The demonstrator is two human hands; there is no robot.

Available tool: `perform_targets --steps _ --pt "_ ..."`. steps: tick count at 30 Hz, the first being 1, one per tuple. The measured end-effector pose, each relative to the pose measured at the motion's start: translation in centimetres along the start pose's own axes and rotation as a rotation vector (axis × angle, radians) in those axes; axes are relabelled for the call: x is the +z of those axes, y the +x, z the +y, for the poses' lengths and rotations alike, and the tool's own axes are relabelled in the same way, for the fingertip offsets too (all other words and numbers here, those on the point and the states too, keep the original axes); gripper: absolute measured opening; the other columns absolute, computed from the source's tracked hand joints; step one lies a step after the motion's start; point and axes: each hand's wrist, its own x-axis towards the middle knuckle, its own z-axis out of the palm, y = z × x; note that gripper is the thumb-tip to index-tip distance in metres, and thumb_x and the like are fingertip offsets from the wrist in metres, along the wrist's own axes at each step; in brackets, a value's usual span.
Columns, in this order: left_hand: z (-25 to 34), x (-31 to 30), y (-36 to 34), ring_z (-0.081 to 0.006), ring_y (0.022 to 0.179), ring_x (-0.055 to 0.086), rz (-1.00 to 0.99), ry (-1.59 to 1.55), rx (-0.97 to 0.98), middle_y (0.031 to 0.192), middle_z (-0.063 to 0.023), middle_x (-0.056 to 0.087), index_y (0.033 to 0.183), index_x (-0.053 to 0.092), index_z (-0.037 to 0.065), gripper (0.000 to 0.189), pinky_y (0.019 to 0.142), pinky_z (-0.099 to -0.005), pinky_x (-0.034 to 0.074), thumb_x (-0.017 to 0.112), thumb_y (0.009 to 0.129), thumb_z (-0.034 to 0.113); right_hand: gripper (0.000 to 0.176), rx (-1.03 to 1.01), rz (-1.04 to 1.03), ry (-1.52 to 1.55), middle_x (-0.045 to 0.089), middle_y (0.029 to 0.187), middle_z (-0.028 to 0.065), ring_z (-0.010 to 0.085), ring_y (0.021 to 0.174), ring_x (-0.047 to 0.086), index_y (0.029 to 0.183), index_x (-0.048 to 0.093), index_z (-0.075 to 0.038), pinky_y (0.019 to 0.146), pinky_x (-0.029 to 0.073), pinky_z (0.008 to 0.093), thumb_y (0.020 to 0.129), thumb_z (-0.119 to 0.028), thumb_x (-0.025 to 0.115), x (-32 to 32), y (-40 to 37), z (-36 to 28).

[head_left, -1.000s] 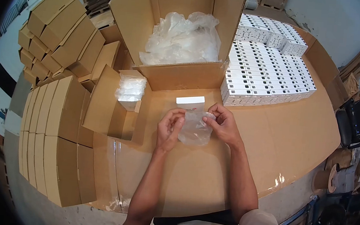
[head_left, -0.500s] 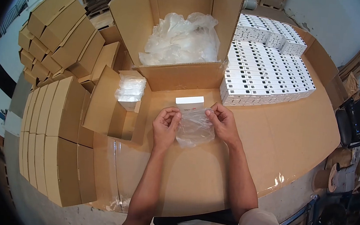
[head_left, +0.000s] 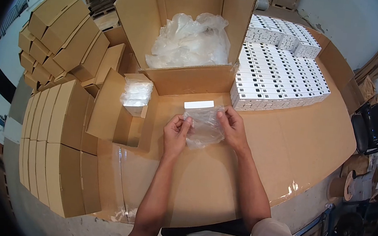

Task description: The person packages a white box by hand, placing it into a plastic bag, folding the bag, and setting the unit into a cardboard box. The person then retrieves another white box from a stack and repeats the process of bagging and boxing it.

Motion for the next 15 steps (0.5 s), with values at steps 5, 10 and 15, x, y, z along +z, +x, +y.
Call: perform_targets --steps 5,10,15 --pt "0.5 -0.4 -0.1 -0.0036 0.071 0.057 0.112 0.228 0.044 0.084 0.0005 0.067 0.099 0.063 0.000 0.020 0.065 -0.0220 0.048 0.058 0.106 0.018 0.026 0.034 0.051 -0.019 0.047 0.064 -0.0061 0.0035 0.057 0.042 0.087 0.057 -0.004 0.051 0.033 0.0250 0.107 -0.021 0.057 1.2 -0.4 -0.3" --pt "1.7 0.7 -0.6 -0.0031 0.071 0.057 0.097 0.116 0.063 0.085 0.0010 0.068 0.102 0.066 0.000 0.015 0.062 -0.0216 0.047 0.066 0.101 0.015 0.023 -0.090 0.214 -0.201 0.045 0.059 -0.0058 0.0025 0.054 0.039 0.092 0.061 -0.003 0.048 0.032 0.0251 0.107 -0.020 0.057 1.8 -0.4 0.1" --pt "2.5 0.8 -1.1 -0.0052 0.075 0.062 -0.067 0.146 -0.038 0.090 -0.0015 0.071 0.106 0.069 -0.001 0.018 0.063 -0.0222 0.049 0.072 0.097 0.015 0.015 0.049 0.108 -0.062 0.048 0.061 -0.0063 0.0019 0.056 0.045 0.100 0.063 -0.002 0.050 0.037 0.0243 0.103 -0.017 0.064 0.9 -0.3 0.1"
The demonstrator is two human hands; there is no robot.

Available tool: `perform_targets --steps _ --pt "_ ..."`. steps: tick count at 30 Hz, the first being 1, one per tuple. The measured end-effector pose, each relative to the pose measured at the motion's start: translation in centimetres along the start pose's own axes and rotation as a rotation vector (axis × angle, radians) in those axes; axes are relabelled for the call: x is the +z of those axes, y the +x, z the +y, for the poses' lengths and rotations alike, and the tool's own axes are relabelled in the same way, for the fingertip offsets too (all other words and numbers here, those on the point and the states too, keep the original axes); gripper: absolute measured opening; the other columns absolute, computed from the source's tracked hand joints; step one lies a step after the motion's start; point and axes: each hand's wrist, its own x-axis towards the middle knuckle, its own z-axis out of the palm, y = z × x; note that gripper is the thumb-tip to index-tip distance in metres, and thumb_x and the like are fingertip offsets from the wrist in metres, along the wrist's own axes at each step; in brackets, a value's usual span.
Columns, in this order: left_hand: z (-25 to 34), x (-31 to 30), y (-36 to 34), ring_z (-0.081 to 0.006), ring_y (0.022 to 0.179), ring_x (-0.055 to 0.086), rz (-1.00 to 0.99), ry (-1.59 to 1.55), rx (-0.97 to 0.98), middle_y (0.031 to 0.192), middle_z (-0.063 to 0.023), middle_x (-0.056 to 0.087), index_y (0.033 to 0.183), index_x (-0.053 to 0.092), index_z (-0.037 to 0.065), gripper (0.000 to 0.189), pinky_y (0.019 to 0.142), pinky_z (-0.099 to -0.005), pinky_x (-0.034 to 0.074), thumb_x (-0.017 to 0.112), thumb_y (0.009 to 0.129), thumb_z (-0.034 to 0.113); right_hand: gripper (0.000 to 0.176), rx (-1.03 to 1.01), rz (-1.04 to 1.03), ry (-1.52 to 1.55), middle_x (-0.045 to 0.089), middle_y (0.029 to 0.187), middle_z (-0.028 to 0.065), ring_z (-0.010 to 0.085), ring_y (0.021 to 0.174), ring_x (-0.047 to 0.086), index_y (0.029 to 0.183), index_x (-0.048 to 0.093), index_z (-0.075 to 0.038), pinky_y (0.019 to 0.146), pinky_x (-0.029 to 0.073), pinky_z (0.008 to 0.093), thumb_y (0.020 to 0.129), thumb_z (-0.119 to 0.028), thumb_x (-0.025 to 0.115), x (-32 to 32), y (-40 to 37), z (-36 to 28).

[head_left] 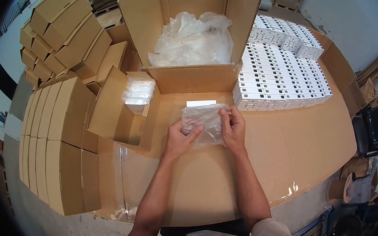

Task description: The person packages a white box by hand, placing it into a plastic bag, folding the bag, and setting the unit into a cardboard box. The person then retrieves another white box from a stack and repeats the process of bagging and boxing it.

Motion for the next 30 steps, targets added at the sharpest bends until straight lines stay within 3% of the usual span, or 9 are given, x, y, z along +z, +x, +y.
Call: perform_targets --steps 2,5,8,13,21,23,26,29,30 --pt "0.3 -0.3 -0.1 -0.0066 0.077 0.063 -0.006 0.021 -0.093 0.092 -0.0025 0.072 0.107 0.070 -0.002 0.019 0.065 -0.0233 0.051 0.072 0.097 0.015 0.015 0.077 -0.132 0.019 0.051 0.065 -0.0067 0.0018 0.059 0.049 0.104 0.064 -0.001 0.052 0.040 0.0241 0.099 -0.014 0.070 -0.4 -0.2 -0.7" --pt "-1.1 -0.2 0.4 -0.0075 0.077 0.063 0.128 -0.025 0.113 0.091 -0.0020 0.071 0.106 0.071 -0.002 0.020 0.067 -0.0244 0.051 0.073 0.097 0.016 0.019 0.174 -0.300 0.112 0.057 0.076 -0.0078 0.0016 0.066 0.054 0.106 0.063 -0.003 0.057 0.046 0.0217 0.093 -0.008 0.076 -0.4 -0.3 -3.3" --pt "-0.3 -0.5 0.4 -0.0084 0.078 0.063 0.200 -0.009 0.098 0.090 -0.0021 0.071 0.105 0.071 -0.002 0.021 0.069 -0.0253 0.052 0.073 0.097 0.017 0.024 0.297 -0.513 0.098 0.057 0.078 -0.0080 0.0021 0.069 0.054 0.106 0.063 -0.003 0.061 0.048 0.0211 0.088 0.001 0.078 -1.7 0.0 -2.5" --pt "-0.6 -1.0 0.8 -0.0089 0.080 0.063 0.254 0.040 0.158 0.090 -0.0028 0.071 0.104 0.071 -0.002 0.021 0.071 -0.0253 0.052 0.073 0.097 0.017 0.025 0.210 -0.596 0.104 0.059 0.083 -0.0062 0.0027 0.074 0.053 0.106 0.063 -0.004 0.068 0.047 0.0204 0.086 0.002 0.078 -3.6 0.3 -1.1" --pt "-0.5 -0.4 0.2 -0.0041 0.061 0.055 0.205 -0.004 0.101 0.075 0.0020 0.065 0.100 0.071 -0.002 0.022 0.053 -0.0221 0.043 0.071 0.099 0.020 0.011 0.231 -0.427 0.085 0.063 0.085 -0.0056 0.0030 0.074 0.053 0.102 0.066 -0.003 0.066 0.045 0.0216 0.098 -0.013 0.070 -2.1 0.1 -1.1" --pt "-0.7 -0.3 0.4 -0.0026 0.055 0.051 0.207 -0.053 0.086 0.069 0.0039 0.061 0.096 0.070 -0.002 0.022 0.047 -0.0217 0.038 0.068 0.101 0.020 0.015 0.223 -0.350 0.108 0.063 0.084 -0.0061 0.0026 0.073 0.052 0.098 0.067 -0.002 0.065 0.044 0.0214 0.102 -0.017 0.066 -1.4 0.0 -0.9" --pt "-2.6 -1.6 1.2 -0.0026 0.053 0.050 0.242 -0.035 0.169 0.064 0.0048 0.056 0.094 0.068 0.000 0.021 0.043 -0.0214 0.036 0.064 0.103 0.018 0.028 0.044 -0.240 0.037 0.050 0.067 -0.0092 0.0004 0.060 0.045 0.084 0.063 -0.003 0.053 0.035 0.0209 0.105 -0.021 0.062 -1.5 0.1 -0.7" --pt "-1.0 -2.3 0.6 -0.0036 0.050 0.049 0.234 -0.158 0.062 0.067 0.0036 0.056 0.094 0.067 0.000 0.023 0.043 -0.0228 0.037 0.061 0.105 0.019 0.030 -0.017 -0.168 0.014 0.049 0.066 -0.0100 0.0011 0.056 0.039 0.083 0.062 -0.004 0.050 0.031 0.0228 0.106 -0.024 0.061 -2.2 0.5 -0.8" --pt "-0.8 -2.3 0.5 -0.0056 0.054 0.053 0.273 -0.108 0.125 0.069 0.0019 0.057 0.095 0.067 0.000 0.021 0.046 -0.0241 0.040 0.063 0.104 0.018 0.031 0.021 -0.173 0.034 0.048 0.066 -0.0101 0.0013 0.056 0.037 0.082 0.062 -0.004 0.050 0.030 0.0230 0.106 -0.024 0.061 -2.5 0.4 -1.0"
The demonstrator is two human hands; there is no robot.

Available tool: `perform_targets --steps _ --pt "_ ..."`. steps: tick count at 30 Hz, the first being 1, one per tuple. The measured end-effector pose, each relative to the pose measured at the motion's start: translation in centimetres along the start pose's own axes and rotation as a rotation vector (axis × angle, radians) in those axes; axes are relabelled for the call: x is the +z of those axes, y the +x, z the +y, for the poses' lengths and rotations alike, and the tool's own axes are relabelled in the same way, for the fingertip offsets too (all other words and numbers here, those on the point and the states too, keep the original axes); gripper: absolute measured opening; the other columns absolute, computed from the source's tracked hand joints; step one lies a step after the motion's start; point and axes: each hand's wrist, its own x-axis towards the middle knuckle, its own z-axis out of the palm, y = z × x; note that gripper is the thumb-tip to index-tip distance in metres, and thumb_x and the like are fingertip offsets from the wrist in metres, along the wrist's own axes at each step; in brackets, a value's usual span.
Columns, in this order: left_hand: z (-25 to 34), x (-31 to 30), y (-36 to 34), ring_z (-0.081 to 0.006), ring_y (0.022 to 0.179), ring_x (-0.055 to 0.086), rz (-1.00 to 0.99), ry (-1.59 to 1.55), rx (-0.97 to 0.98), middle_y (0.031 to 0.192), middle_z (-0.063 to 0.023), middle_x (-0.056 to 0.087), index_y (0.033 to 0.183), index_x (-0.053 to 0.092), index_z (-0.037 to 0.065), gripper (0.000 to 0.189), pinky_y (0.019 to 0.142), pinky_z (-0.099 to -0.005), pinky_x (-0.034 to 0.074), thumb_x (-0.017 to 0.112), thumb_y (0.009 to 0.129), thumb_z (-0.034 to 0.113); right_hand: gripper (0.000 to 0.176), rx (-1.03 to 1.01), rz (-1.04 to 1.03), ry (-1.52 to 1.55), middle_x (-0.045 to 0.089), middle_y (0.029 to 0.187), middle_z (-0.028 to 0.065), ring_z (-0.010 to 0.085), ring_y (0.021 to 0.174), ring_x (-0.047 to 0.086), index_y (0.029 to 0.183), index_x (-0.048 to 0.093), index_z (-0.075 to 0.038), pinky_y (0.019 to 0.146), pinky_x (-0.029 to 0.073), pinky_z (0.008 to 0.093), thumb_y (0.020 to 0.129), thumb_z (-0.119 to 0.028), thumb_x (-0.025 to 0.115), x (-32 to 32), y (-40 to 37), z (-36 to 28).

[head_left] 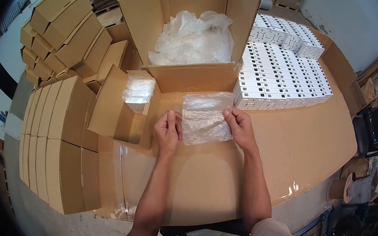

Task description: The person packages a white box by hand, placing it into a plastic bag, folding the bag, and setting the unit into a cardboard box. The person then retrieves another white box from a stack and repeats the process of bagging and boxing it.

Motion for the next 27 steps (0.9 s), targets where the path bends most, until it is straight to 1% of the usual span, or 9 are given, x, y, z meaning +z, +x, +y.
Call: perform_targets --steps 2,4,7,11,13,16,19,23,27 --pt "0.6 0.5 0.1 -0.0095 0.063 0.059 0.058 0.083 0.149 0.075 -0.0015 0.061 0.097 0.069 0.001 0.017 0.054 -0.0268 0.046 0.065 0.102 0.017 0.031 0.065 -0.005 0.046 0.047 0.065 -0.0104 0.0018 0.056 0.035 0.081 0.062 -0.005 0.051 0.029 0.0234 0.105 -0.024 0.061 -0.5 -0.1 -0.6" --pt "2.7 1.8 -0.1 -0.0148 0.079 0.063 0.131 0.293 0.510 0.084 -0.0054 0.065 0.098 0.070 0.002 0.012 0.064 -0.0303 0.050 0.070 0.096 0.014 0.031 0.112 -0.061 0.103 0.047 0.066 -0.0099 0.0015 0.058 0.036 0.079 0.062 -0.007 0.053 0.029 0.0234 0.105 -0.026 0.061 -1.0 -0.1 0.0" --pt "3.7 1.7 -0.5 -0.0216 0.099 0.063 0.038 0.563 0.761 0.094 -0.0090 0.069 0.102 0.072 0.005 0.015 0.076 -0.0334 0.052 0.075 0.087 0.007 0.032 0.168 -0.139 0.133 0.047 0.066 -0.0101 0.0016 0.058 0.035 0.077 0.062 -0.009 0.053 0.028 0.0236 0.103 -0.028 0.063 -1.0 -0.3 0.1" --pt "2.2 1.0 0.4 -0.0205 0.091 0.066 -0.064 0.605 0.870 0.095 -0.0082 0.072 0.103 0.073 0.003 0.020 0.073 -0.0322 0.053 0.077 0.084 0.003 0.021 0.253 -0.159 0.257 0.054 0.076 -0.0070 0.0033 0.065 0.040 0.089 0.064 -0.008 0.059 0.032 0.0232 0.099 -0.026 0.065 -1.3 -0.5 0.2" --pt "1.5 0.5 -0.4 -0.0162 0.080 0.064 -0.119 0.388 0.535 0.088 -0.0068 0.070 0.102 0.072 0.001 0.016 0.067 -0.0296 0.052 0.076 0.086 0.003 0.018 0.064 -0.081 0.305 0.059 0.090 -0.0032 0.0050 0.075 0.045 0.104 0.063 -0.007 0.068 0.036 0.0226 0.096 -0.023 0.066 -0.7 -0.2 -0.3" --pt "0.9 0.4 -0.5 -0.0096 0.065 0.059 -0.169 0.090 0.123 0.077 -0.0039 0.067 0.101 0.073 -0.001 0.012 0.058 -0.0251 0.047 0.074 0.092 0.006 0.038 -0.192 -0.121 0.182 0.061 0.109 0.0021 0.0080 0.091 0.051 0.126 0.056 -0.006 0.082 0.039 0.0235 0.091 -0.018 0.067 -0.6 0.1 -1.6" --pt "0.4 0.2 -0.2 -0.0057 0.058 0.054 -0.229 0.040 -0.086 0.070 -0.0013 0.064 0.101 0.074 -0.001 0.013 0.052 -0.0217 0.041 0.071 0.097 0.012 0.040 -0.314 -0.133 -0.054 0.064 0.110 0.0038 0.0093 0.087 0.057 0.133 0.056 -0.004 0.080 0.045 0.0235 0.095 -0.014 0.065 -0.1 0.0 -1.3" --pt "0.7 0.2 -0.3 -0.0044 0.055 0.052 -0.323 0.121 -0.206 0.065 -0.0006 0.062 0.103 0.074 -0.001 0.020 0.048 -0.0201 0.035 0.069 0.100 0.018 0.022 -0.178 -0.013 0.048 0.066 0.091 0.0010 0.0088 0.080 0.060 0.115 0.067 -0.002 0.073 0.048 0.0251 0.103 -0.020 0.064 2.3 -0.4 0.2" --pt "1.0 0.1 -0.5 -0.0040 0.058 0.053 -0.438 0.131 -0.300 0.067 -0.0014 0.064 0.103 0.074 -0.002 0.022 0.051 -0.0207 0.037 0.070 0.100 0.020 0.031 0.003 0.177 -0.041 0.061 0.073 -0.0009 0.0076 0.071 0.054 0.089 0.068 0.000 0.066 0.046 0.0270 0.106 -0.025 0.061 2.3 -0.4 0.4"
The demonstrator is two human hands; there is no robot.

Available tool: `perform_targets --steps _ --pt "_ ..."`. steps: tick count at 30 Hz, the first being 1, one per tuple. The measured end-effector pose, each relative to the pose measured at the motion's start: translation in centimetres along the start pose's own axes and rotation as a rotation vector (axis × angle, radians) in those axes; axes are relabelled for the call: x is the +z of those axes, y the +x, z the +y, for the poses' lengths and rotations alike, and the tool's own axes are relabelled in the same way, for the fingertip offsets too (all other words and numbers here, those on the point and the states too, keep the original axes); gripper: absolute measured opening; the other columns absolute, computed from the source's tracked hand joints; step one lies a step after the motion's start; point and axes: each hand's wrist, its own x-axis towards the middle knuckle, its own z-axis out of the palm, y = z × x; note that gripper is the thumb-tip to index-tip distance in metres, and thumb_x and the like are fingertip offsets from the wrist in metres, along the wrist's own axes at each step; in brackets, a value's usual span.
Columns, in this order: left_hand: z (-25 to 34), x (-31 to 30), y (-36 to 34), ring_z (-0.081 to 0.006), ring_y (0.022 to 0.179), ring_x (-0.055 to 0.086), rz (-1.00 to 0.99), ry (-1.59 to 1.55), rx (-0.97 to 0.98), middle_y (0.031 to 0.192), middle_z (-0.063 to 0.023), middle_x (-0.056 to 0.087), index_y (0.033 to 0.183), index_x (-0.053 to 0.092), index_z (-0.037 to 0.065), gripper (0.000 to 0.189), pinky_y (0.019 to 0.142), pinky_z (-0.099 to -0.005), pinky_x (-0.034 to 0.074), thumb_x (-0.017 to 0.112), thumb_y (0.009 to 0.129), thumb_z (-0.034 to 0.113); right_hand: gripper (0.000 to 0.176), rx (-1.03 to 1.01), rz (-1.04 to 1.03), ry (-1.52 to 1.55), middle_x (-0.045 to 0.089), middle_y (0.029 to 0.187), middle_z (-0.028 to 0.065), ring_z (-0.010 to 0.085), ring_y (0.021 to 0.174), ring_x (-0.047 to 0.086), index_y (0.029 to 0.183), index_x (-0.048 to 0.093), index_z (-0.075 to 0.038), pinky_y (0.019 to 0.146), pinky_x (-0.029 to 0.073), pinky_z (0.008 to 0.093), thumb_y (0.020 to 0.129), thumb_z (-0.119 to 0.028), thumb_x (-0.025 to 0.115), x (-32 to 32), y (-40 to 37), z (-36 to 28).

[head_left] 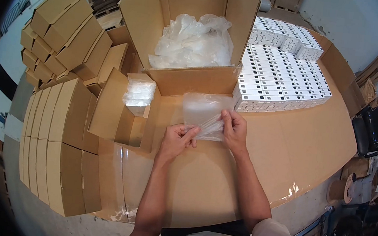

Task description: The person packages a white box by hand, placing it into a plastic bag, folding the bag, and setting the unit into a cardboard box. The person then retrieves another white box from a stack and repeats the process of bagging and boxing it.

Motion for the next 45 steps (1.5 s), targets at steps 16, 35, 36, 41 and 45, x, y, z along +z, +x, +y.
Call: perform_targets --steps 16,35,36,41,45 --pt "-0.5 1.0 0.8 -0.0015 0.061 0.047 0.355 0.099 0.350 0.071 0.0064 0.055 0.095 0.070 0.004 0.026 0.054 -0.0221 0.038 0.058 0.107 0.023 0.025 -0.055 -0.216 0.025 0.060 0.071 -0.0032 0.0043 0.066 0.047 0.088 0.068 0.000 0.058 0.040 0.0249 0.101 -0.020 0.068 0.6 0.2 -0.3" --pt "1.0 1.8 0.3 -0.0077 0.081 0.067 0.261 -0.072 0.127 0.100 -0.0035 0.072 0.120 0.060 0.004 0.045 0.056 -0.0209 0.055 0.085 0.083 0.007 0.013 -0.187 0.072 0.108 0.065 0.097 0.0026 0.0089 0.084 0.059 0.104 0.069 -0.004 0.069 0.047 0.0269 0.095 -0.013 0.074 2.3 0.1 0.5" --pt "0.7 1.6 0.3 -0.0074 0.081 0.067 0.251 -0.064 0.161 0.100 -0.0037 0.072 0.120 0.059 0.004 0.044 0.055 -0.0207 0.055 0.085 0.084 0.007 0.015 -0.279 0.043 0.018 0.065 0.101 0.0040 0.0115 0.087 0.060 0.105 0.070 -0.005 0.069 0.048 0.0279 0.092 -0.011 0.075 2.0 0.4 0.3" --pt "0.9 1.6 0.4 -0.0068 0.078 0.066 0.228 -0.026 0.199 0.098 -0.0046 0.073 0.117 0.060 0.003 0.042 0.056 -0.0203 0.053 0.085 0.083 0.005 0.025 -0.475 -0.048 -0.282 0.063 0.116 0.0095 0.0234 0.101 0.063 0.105 0.073 -0.008 0.078 0.050 0.0341 0.081 -0.004 0.079 0.2 0.6 -1.4" --pt "0.9 1.5 0.3 -0.0069 0.078 0.066 0.196 0.004 0.200 0.096 -0.0041 0.073 0.113 0.062 0.002 0.039 0.059 -0.0206 0.052 0.086 0.082 0.005 0.020 -0.456 -0.062 -0.279 0.063 0.117 0.0093 0.0253 0.106 0.062 0.101 0.075 -0.008 0.088 0.050 0.0369 0.081 -0.004 0.080 0.4 0.5 -1.3"
